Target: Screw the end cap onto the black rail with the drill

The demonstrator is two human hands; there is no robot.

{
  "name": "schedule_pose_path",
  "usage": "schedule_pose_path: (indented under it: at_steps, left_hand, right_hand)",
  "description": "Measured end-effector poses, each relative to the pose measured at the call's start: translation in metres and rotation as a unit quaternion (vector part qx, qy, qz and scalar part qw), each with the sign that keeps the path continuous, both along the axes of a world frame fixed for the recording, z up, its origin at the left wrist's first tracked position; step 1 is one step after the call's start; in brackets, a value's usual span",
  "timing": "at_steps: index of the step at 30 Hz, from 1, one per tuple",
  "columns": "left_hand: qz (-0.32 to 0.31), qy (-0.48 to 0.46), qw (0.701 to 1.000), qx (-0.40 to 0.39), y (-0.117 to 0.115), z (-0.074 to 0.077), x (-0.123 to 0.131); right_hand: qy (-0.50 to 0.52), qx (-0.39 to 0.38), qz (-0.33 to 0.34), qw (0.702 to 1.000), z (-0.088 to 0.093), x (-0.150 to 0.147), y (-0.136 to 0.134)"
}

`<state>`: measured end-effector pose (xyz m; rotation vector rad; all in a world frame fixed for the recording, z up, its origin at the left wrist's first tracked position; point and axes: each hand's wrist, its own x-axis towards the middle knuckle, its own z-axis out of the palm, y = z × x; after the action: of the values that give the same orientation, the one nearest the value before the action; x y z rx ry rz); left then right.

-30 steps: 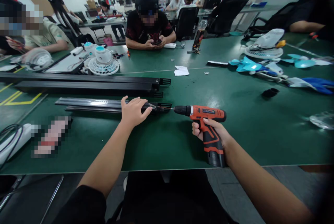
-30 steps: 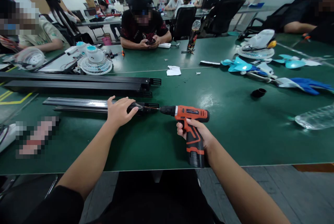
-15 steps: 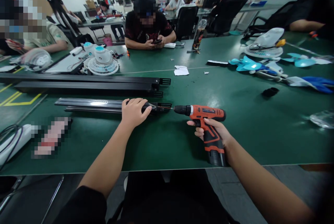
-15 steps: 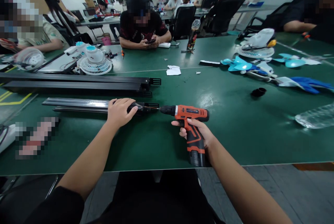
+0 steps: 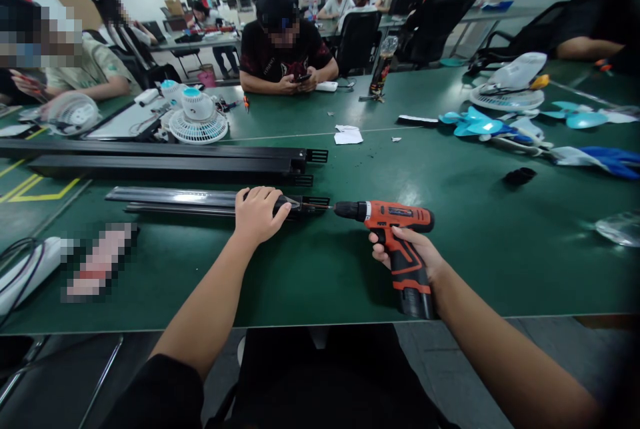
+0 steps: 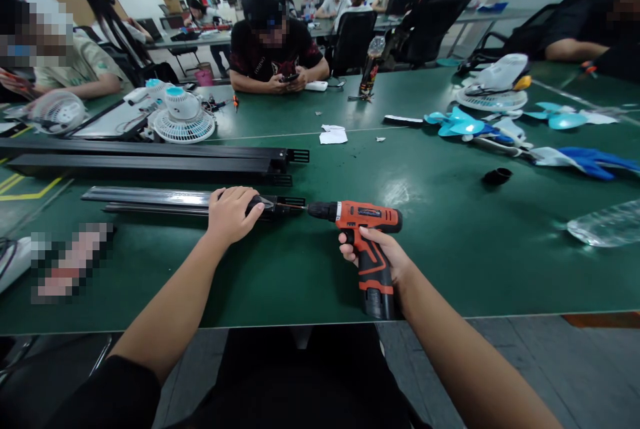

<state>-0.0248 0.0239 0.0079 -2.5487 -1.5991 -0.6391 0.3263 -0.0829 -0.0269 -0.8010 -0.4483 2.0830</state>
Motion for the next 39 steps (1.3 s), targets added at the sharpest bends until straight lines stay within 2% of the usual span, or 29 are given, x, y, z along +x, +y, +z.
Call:
schedule_pose_path:
  at_steps: [7,39]
  left_hand:
    - [0.016,0.009,1.0,0.018,0.0009,-0.0025,0.0016]
    - [0.034,0.006,0.999,0.042,0.0029,-0.0063,0.0024]
  right_hand:
    - [0.02,0.012,-0.048,0.999,-0.0014,-0.008,-0.0008]
    - [-0.003,0.023,-0.051,0.998,-0.0059,-0.0084,-0.0003]
